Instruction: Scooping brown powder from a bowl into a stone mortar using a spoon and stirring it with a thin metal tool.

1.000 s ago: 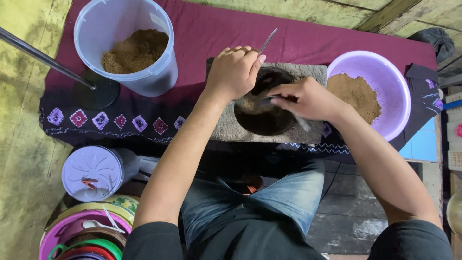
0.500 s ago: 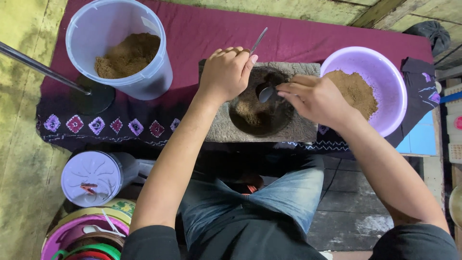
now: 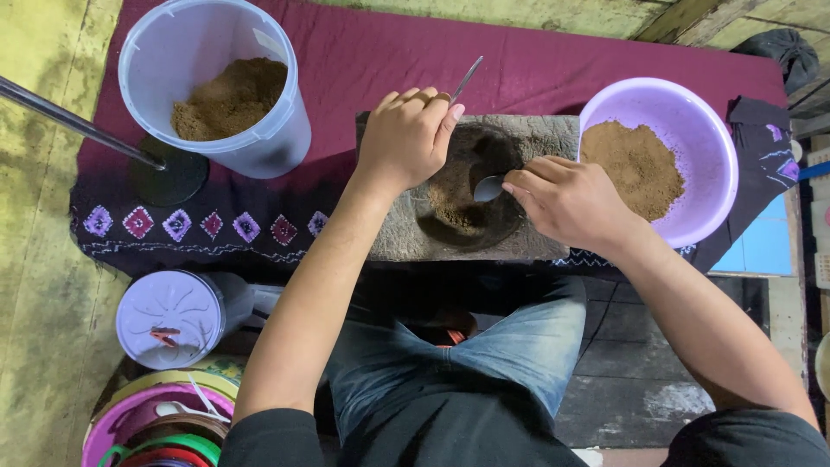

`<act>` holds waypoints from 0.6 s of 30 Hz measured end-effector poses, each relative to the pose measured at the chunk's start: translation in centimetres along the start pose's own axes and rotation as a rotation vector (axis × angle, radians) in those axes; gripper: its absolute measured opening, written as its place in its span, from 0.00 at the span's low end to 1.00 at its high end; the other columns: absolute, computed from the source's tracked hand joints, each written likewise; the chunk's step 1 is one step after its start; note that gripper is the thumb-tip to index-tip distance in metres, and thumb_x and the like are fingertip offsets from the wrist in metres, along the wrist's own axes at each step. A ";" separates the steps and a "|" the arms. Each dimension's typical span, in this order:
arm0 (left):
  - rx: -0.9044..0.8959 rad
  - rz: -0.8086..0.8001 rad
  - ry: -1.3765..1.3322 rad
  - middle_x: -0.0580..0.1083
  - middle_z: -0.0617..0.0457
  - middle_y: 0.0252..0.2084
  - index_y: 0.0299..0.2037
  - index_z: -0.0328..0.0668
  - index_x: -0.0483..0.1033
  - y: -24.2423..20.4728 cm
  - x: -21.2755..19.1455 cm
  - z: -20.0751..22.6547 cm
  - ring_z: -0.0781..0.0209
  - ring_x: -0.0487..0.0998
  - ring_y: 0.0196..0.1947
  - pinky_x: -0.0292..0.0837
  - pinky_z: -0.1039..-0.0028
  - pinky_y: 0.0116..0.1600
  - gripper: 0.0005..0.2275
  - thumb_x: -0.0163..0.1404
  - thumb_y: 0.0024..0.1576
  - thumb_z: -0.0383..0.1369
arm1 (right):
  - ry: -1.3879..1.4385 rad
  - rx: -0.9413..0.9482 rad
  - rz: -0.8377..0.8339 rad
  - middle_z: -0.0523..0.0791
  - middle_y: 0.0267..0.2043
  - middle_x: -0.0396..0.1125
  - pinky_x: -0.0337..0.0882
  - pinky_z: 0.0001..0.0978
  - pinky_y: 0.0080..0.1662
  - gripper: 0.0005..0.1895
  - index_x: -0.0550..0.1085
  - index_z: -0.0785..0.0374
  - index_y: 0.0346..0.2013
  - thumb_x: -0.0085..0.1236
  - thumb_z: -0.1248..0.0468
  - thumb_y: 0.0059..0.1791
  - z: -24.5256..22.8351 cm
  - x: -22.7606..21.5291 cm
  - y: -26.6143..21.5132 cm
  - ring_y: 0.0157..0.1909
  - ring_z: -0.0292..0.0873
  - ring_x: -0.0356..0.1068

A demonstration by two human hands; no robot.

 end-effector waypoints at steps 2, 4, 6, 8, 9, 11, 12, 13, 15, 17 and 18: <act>0.003 0.002 0.001 0.79 0.47 0.35 0.36 0.37 0.79 -0.1 -0.1 0.1 0.49 0.80 0.34 0.74 0.59 0.38 0.17 0.40 0.69 0.37 | -0.004 0.008 0.007 0.41 0.28 0.64 0.66 0.37 0.24 0.07 0.75 0.60 0.43 0.50 0.62 0.59 0.0 0.2 -0.3 0.29 0.45 0.68; 0.010 0.012 0.008 0.80 0.46 0.35 0.36 0.36 0.79 -0.1 0.3 -0.3 0.49 0.81 0.34 0.74 0.60 0.38 0.17 0.41 0.69 0.37 | -0.013 0.010 0.021 0.41 0.27 0.64 0.66 0.37 0.23 0.07 0.75 0.60 0.42 0.50 0.62 0.59 0.1 0.4 -0.5 0.29 0.44 0.69; 0.021 0.043 0.042 0.76 0.47 0.31 0.39 0.40 0.79 -0.6 1.2 -0.8 0.45 0.82 0.35 0.75 0.59 0.42 0.17 0.39 0.69 0.41 | -0.007 -0.028 0.100 0.42 0.30 0.69 0.74 0.34 0.30 0.06 0.76 0.58 0.40 0.52 0.62 0.57 -0.2 0.5 -1.1 0.32 0.46 0.75; 0.022 0.043 0.038 0.76 0.47 0.30 0.39 0.40 0.80 -0.7 1.0 -0.6 0.45 0.82 0.34 0.75 0.59 0.42 0.18 0.39 0.69 0.41 | -0.012 -0.041 0.102 0.42 0.30 0.69 0.74 0.31 0.31 0.06 0.77 0.58 0.40 0.52 0.63 0.56 -0.6 0.7 -1.5 0.32 0.46 0.75; 0.021 0.044 0.031 0.76 0.47 0.30 0.38 0.39 0.80 -0.5 0.9 -0.6 0.46 0.82 0.33 0.75 0.60 0.41 0.18 0.40 0.69 0.42 | -0.018 -0.056 0.100 0.43 0.30 0.69 0.74 0.29 0.31 0.06 0.77 0.59 0.39 0.53 0.63 0.55 -0.7 0.8 -1.6 0.32 0.45 0.75; 0.031 0.043 0.032 0.76 0.47 0.30 0.38 0.39 0.80 -0.5 1.1 -0.8 0.46 0.81 0.34 0.75 0.60 0.41 0.18 0.40 0.69 0.41 | -0.008 -0.079 0.125 0.43 0.30 0.69 0.74 0.29 0.32 0.05 0.77 0.59 0.40 0.53 0.64 0.55 -0.4 1.0 -2.0 0.33 0.46 0.75; 0.033 0.040 0.034 0.76 0.47 0.30 0.39 0.39 0.80 -0.6 1.2 -0.9 0.45 0.81 0.34 0.74 0.60 0.41 0.17 0.41 0.69 0.41 | 0.007 -0.107 0.145 0.43 0.30 0.68 0.73 0.30 0.32 0.05 0.76 0.60 0.41 0.53 0.64 0.55 -0.5 1.1 -2.1 0.34 0.48 0.76; 0.036 0.037 0.033 0.76 0.47 0.30 0.39 0.39 0.80 -0.6 1.1 -0.8 0.45 0.81 0.34 0.74 0.60 0.41 0.17 0.41 0.69 0.41 | 0.007 -0.104 0.146 0.43 0.30 0.68 0.73 0.30 0.32 0.05 0.76 0.60 0.41 0.53 0.64 0.55 -0.5 1.2 -2.1 0.34 0.48 0.76; 0.028 0.056 0.035 0.74 0.48 0.28 0.36 0.39 0.79 -0.5 0.7 -0.6 0.45 0.80 0.32 0.74 0.61 0.39 0.17 0.41 0.68 0.40 | 0.021 -0.112 0.147 0.43 0.29 0.65 0.71 0.29 0.31 0.04 0.75 0.61 0.40 0.52 0.66 0.55 -0.6 1.3 -2.1 0.32 0.46 0.73; 0.034 0.056 0.035 0.74 0.49 0.28 0.36 0.40 0.79 -0.5 0.7 -0.5 0.45 0.80 0.32 0.73 0.61 0.39 0.17 0.41 0.68 0.40 | 0.027 -0.111 0.149 0.43 0.29 0.65 0.71 0.29 0.30 0.04 0.74 0.61 0.40 0.52 0.66 0.55 -0.6 1.4 -2.0 0.31 0.46 0.73; 0.038 0.060 0.041 0.73 0.49 0.27 0.36 0.40 0.79 -0.5 0.6 -0.5 0.46 0.80 0.32 0.73 0.62 0.39 0.17 0.42 0.69 0.40 | 0.032 -0.118 0.152 0.43 0.29 0.64 0.71 0.29 0.30 0.04 0.74 0.60 0.40 0.52 0.65 0.54 -0.6 1.4 -1.9 0.31 0.45 0.72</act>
Point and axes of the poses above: each hand's wrist, its own y-axis towards the middle knuckle, its own x-axis out of the palm, z = x × y, the point moved 5 cm from there along y, towards the middle knuckle
